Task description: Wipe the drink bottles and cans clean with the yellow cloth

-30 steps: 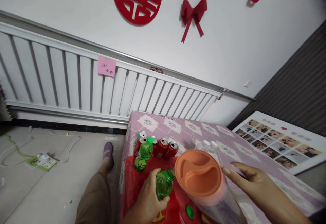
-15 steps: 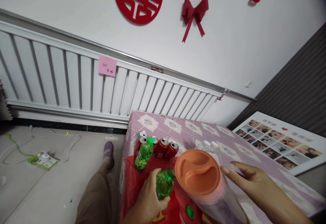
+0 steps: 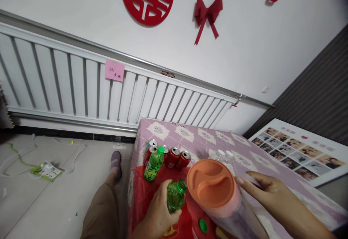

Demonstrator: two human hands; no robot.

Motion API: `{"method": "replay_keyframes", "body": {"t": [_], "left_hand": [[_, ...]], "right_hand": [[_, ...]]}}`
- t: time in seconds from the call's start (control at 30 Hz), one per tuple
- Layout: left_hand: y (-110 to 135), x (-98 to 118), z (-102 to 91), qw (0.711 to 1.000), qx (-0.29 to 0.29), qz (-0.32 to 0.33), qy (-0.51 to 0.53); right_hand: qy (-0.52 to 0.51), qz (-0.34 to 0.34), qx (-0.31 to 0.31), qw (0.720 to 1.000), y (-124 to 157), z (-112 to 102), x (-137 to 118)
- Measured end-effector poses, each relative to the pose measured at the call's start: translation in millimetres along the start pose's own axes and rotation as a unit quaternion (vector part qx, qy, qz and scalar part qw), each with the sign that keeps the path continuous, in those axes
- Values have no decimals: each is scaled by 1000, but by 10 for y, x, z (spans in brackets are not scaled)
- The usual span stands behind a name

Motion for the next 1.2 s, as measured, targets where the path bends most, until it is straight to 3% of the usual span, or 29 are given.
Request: {"method": "replay_keyframes", "body": {"t": [0.67, 1.2], "left_hand": [[-8, -16, 6, 1000, -2, 6, 4], [-19, -43, 27, 1000, 5, 11, 7]], "right_hand": [[52, 14, 12, 998, 1, -33, -145], [52, 6, 4, 999, -20, -43, -113]]}}
Point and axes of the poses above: each hand's wrist, its own y-axis away from the middle knuckle, its own z-axis out of the palm, x = y × z, the point moved 4 cm from there along -y, towards the middle knuckle, and after that the axes turned 6 degrees about -x, right-handed, at the moved point
